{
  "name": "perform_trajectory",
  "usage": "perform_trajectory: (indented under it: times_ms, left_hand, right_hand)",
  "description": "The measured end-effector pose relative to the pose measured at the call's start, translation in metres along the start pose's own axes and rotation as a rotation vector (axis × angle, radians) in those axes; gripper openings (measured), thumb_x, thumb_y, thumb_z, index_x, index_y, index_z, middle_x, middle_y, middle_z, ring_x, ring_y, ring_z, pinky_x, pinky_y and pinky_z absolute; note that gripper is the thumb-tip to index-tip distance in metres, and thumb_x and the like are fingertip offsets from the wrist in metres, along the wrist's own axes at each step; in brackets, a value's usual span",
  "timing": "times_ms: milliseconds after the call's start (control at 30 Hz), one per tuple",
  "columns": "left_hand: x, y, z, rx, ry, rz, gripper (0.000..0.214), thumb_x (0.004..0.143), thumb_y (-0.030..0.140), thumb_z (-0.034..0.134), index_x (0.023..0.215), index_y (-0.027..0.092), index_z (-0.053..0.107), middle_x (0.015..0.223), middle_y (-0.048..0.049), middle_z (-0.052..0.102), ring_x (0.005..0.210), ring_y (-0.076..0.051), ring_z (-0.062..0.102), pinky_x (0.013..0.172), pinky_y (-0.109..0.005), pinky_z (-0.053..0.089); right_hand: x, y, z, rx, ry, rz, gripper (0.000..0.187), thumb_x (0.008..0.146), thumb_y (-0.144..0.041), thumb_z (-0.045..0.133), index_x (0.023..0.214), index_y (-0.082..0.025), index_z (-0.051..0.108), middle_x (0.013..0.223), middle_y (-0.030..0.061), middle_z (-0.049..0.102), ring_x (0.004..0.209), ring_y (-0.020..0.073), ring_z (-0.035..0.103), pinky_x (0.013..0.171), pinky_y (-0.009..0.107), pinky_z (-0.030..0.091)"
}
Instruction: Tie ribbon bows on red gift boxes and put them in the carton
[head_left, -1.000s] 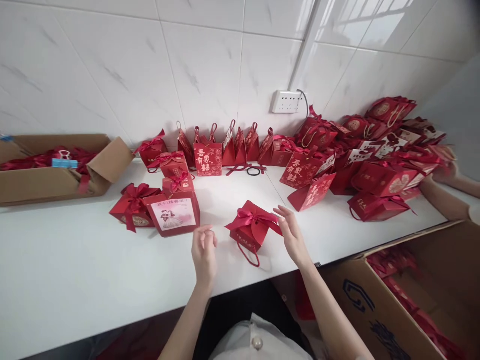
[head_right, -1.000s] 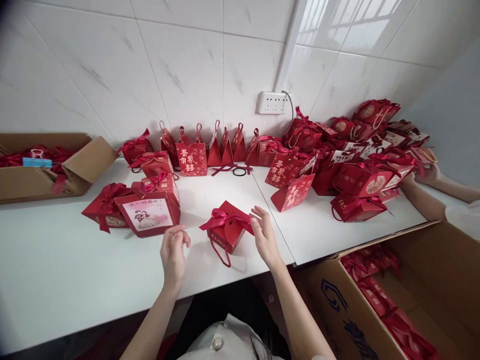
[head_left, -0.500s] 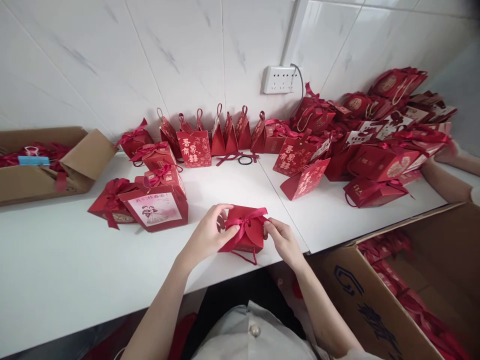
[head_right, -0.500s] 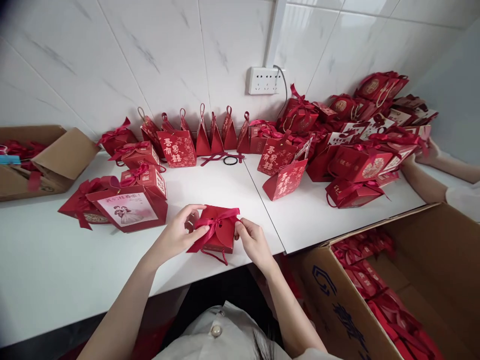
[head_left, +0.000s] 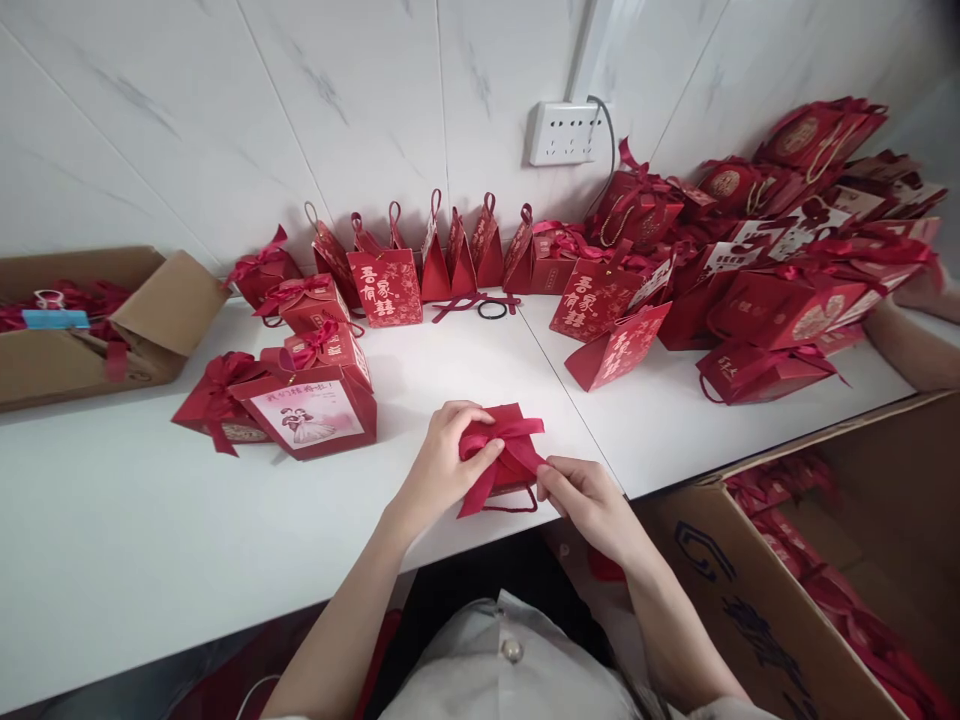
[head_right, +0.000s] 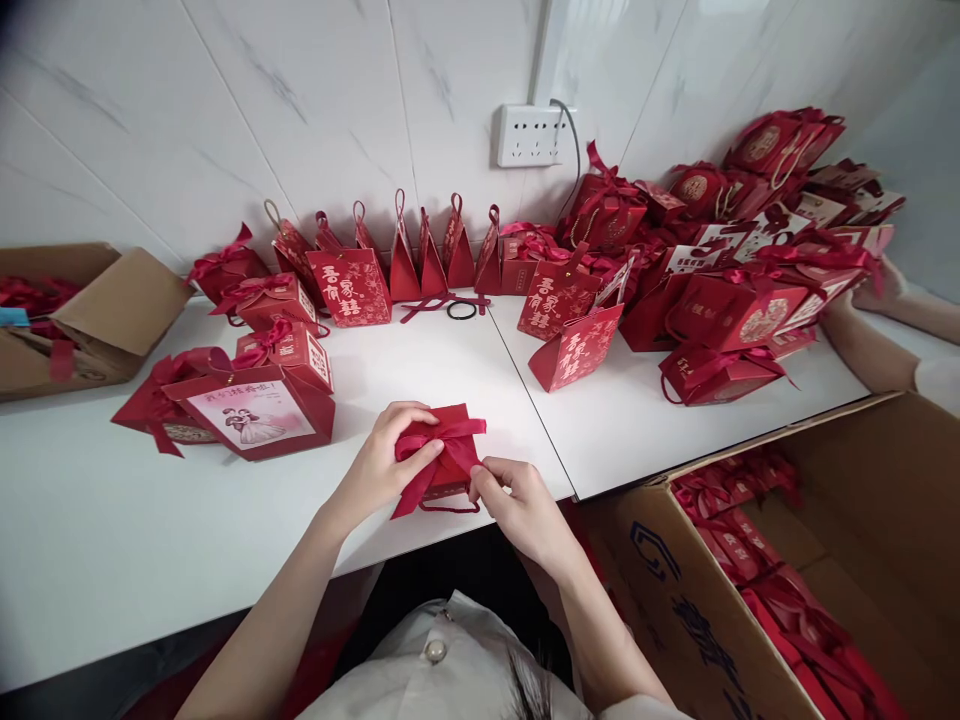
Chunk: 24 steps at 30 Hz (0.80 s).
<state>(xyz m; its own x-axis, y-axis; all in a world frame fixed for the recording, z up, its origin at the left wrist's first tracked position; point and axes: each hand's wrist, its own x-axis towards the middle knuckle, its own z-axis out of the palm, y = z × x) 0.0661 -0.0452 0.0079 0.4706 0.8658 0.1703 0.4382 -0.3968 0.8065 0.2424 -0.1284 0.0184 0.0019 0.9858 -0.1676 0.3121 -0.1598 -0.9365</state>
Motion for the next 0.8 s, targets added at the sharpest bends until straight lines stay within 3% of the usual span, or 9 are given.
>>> perform_trajectory:
  times_ms: [233, 400, 500, 567, 667, 700, 800]
  left_hand:
    - [0.001, 0.002, 0.006, -0.108, 0.119, -0.140, 0.011, 0.077, 0.028, 0.065, 0.084, 0.022, 0.059, 0.099, -0.0034, 0.055, 0.098, -0.020, 0.056, 0.091, -0.037, 0.044]
    - [0.000, 0.003, 0.007, -0.118, 0.104, -0.176, 0.011, 0.076, 0.026, 0.065, 0.081, 0.021, 0.057, 0.094, -0.0021, 0.055, 0.092, -0.019, 0.057, 0.089, -0.035, 0.045]
    - [-0.001, 0.003, 0.006, -0.119, 0.100, -0.154, 0.011, 0.076, 0.026, 0.065, 0.080, 0.021, 0.056, 0.096, -0.0024, 0.056, 0.096, -0.020, 0.057, 0.091, -0.036, 0.044]
    - [-0.002, 0.001, 0.004, -0.148, 0.097, -0.130, 0.013, 0.076, 0.029, 0.065, 0.082, 0.022, 0.056, 0.105, -0.0044, 0.056, 0.107, -0.022, 0.055, 0.094, -0.036, 0.043]
    - [-0.003, -0.003, 0.001, -0.207, 0.091, -0.114, 0.012, 0.081, 0.033, 0.059, 0.080, 0.022, 0.056, 0.114, -0.0068, 0.056, 0.121, -0.025, 0.048, 0.097, -0.037, 0.041]
    - [-0.003, -0.004, 0.000, -0.230, 0.091, -0.117, 0.013, 0.083, 0.034, 0.056, 0.078, 0.021, 0.056, 0.115, -0.0074, 0.056, 0.123, -0.025, 0.047, 0.097, -0.037, 0.041]
    - [-0.003, -0.009, -0.004, -0.249, 0.097, -0.114, 0.017, 0.086, 0.033, 0.052, 0.075, 0.021, 0.057, 0.118, -0.0080, 0.055, 0.126, -0.026, 0.045, 0.100, -0.038, 0.039]
  right_hand:
    - [-0.008, -0.007, 0.004, -0.135, -0.209, 0.065, 0.032, 0.088, -0.029, 0.042, 0.064, -0.020, 0.062, 0.048, -0.0029, 0.054, 0.049, 0.0130, 0.052, 0.055, 0.025, 0.040]
    - [-0.007, -0.004, 0.003, -0.134, -0.359, -0.015, 0.031, 0.086, -0.024, 0.045, 0.063, -0.020, 0.064, 0.050, -0.0023, 0.056, 0.048, 0.0121, 0.052, 0.052, 0.023, 0.041]
    - [-0.003, 0.000, -0.007, -0.107, -0.427, -0.012, 0.036, 0.089, -0.037, 0.046, 0.063, -0.018, 0.064, 0.050, -0.0018, 0.054, 0.047, 0.0118, 0.049, 0.050, 0.024, 0.039]
    - [0.003, 0.002, -0.015, -0.100, -0.279, -0.012, 0.047, 0.089, -0.051, 0.042, 0.060, -0.018, 0.059, 0.048, -0.0027, 0.046, 0.046, 0.0115, 0.044, 0.049, 0.025, 0.035]
    - [0.021, 0.003, -0.020, -0.102, 0.106, -0.003, 0.053, 0.087, -0.063, 0.036, 0.059, -0.020, 0.048, 0.051, -0.0036, 0.040, 0.050, 0.0122, 0.039, 0.049, 0.026, 0.032]
    - [0.028, 0.003, -0.019, -0.100, 0.169, -0.001, 0.052, 0.087, -0.064, 0.037, 0.060, -0.021, 0.046, 0.054, -0.0035, 0.040, 0.052, 0.0125, 0.039, 0.050, 0.026, 0.032]
    - [0.049, 0.005, -0.009, -0.044, 0.136, -0.012, 0.048, 0.085, -0.064, 0.042, 0.062, -0.022, 0.041, 0.058, -0.0038, 0.041, 0.055, 0.0125, 0.040, 0.052, 0.026, 0.033]
